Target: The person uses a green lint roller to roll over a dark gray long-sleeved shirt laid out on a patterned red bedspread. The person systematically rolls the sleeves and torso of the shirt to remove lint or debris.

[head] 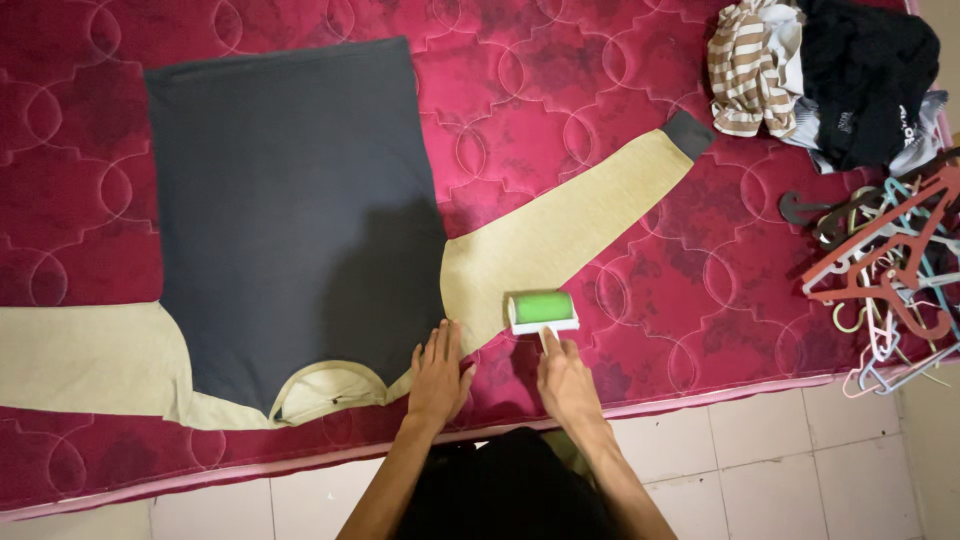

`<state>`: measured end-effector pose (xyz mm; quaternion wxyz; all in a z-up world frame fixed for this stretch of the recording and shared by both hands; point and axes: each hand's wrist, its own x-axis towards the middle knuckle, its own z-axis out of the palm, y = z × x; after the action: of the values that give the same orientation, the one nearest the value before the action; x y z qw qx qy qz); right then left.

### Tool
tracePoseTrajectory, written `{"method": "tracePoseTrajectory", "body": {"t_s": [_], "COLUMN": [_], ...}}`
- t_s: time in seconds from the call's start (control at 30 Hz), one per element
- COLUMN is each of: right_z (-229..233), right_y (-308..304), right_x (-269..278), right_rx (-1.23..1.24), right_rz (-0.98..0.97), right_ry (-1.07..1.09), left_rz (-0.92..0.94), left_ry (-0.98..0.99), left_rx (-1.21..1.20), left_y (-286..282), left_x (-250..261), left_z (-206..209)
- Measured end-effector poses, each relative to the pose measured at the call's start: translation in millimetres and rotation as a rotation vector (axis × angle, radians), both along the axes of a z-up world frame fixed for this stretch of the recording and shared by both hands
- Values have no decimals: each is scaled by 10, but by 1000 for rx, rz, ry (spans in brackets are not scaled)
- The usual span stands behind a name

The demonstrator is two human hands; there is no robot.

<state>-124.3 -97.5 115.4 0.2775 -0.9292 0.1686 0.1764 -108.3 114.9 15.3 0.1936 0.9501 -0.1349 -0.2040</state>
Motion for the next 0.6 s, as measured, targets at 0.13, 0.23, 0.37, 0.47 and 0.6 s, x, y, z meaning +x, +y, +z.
{"method": "tracePoseTrajectory", "body": {"t_s": [0.13, 0.23, 0.37, 0.47, 0.6], "right_z": [-2, -188, -400, -513, -666], "right_y": [53, 84, 131, 172, 182], "right_x": [248, 418, 657, 873, 1190], "right_rx": [42, 31, 2, 1, -30], "right_rz": [50, 100, 120, 120, 126], "right_ry": [-24, -48, 14, 31, -41], "left_rz": [13, 20, 25, 28, 71], "left_ry": [-48, -98, -55, -2, -3], "left_rx": [-23, -32, -13, 0, -29], "left_y": [19, 39, 44, 55, 61], "left_x": [71, 116, 222, 309, 435], "left_z": [28, 28, 19, 8, -18]}}
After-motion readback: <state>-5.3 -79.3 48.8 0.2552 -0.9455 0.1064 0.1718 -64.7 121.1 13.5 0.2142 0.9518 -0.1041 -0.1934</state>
